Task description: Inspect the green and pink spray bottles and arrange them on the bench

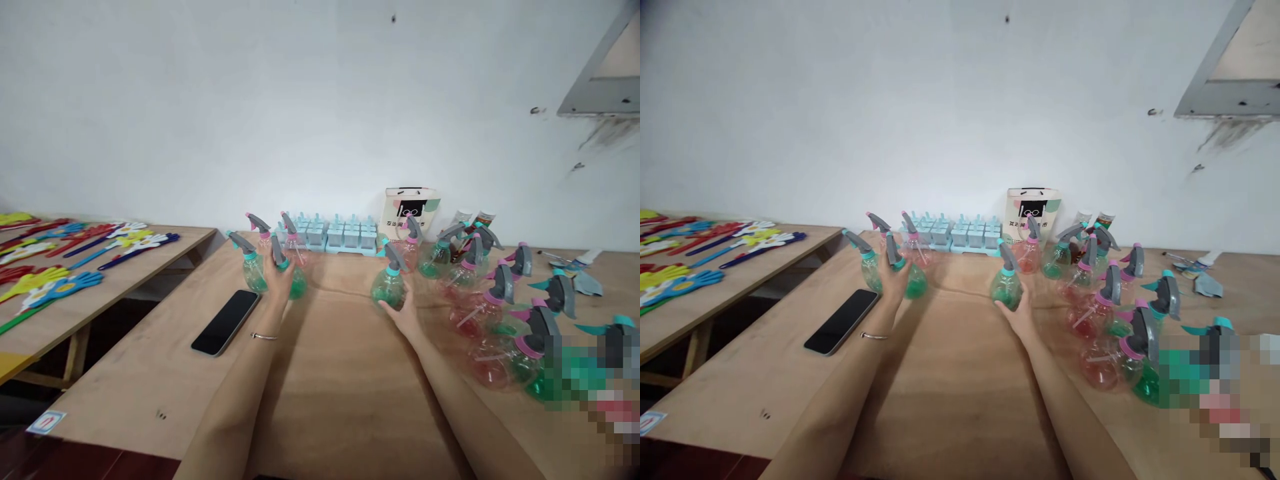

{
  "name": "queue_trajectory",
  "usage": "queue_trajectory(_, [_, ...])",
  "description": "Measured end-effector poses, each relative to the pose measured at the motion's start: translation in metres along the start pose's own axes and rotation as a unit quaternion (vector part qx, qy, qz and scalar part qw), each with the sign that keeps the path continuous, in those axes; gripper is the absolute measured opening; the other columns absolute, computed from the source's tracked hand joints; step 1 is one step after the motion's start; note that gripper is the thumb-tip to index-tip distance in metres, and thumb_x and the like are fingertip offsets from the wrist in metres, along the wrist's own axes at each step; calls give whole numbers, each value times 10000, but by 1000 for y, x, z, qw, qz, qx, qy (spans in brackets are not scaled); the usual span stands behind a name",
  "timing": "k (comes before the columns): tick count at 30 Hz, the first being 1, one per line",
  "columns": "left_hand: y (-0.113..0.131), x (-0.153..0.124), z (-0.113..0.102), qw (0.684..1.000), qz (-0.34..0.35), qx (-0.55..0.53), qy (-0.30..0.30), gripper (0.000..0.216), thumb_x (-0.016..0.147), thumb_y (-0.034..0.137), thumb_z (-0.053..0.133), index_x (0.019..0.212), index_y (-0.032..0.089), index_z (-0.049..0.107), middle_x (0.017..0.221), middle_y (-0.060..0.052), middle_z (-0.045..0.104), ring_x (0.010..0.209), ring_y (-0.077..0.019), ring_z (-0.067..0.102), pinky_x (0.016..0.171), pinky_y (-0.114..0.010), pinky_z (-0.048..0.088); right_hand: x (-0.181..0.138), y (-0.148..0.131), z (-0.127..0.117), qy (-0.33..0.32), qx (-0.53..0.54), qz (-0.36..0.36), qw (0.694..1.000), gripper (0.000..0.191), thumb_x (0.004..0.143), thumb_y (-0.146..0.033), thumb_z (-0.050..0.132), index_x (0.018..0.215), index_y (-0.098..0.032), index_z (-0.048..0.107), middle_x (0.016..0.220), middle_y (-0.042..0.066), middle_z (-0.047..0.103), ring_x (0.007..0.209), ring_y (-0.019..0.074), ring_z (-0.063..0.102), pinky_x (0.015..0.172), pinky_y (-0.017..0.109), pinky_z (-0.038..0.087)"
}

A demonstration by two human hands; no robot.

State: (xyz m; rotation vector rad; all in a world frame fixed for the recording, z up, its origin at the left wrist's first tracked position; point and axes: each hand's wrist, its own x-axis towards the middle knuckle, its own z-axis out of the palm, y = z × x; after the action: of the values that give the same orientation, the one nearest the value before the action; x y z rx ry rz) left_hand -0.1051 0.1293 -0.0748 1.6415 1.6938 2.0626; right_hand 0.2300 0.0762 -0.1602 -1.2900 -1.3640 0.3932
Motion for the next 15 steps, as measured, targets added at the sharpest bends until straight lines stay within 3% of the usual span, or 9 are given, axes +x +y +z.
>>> queue_trajectory(7, [-22,-18,7,997,1,69,-24,828,830,484,695,1473,133,309,1477,-229,443,1401,-347,404,1163,-476,317,-41,-27,3,-142,43,2,989,864,697,-525,766,1393,-226,349,1412,171,512,1297,327,524,1091,563,416])
queue_trajectory(12, [-15,-29,14,979,-52,197,-20,900,877,566,580,1505,32,218,1522,-310,343,1439,-400,323,1152,-577,257,-49,-37,-3,-204,48,6,978,867,705,-502,776,1407,-245,337,1454,155,483,1332,315,498,1127,538,391])
queue_trajectory(15, [-7,-41,13,983,-16,182,12,784,933,548,449,1501,53,231,1548,-306,273,1472,-386,246,1147,-611,219,-48,-38,-4,-213,50,1,976,873,712,-483,779,1417,-254,318,1461,154,477,1337,315,493,1127,543,389])
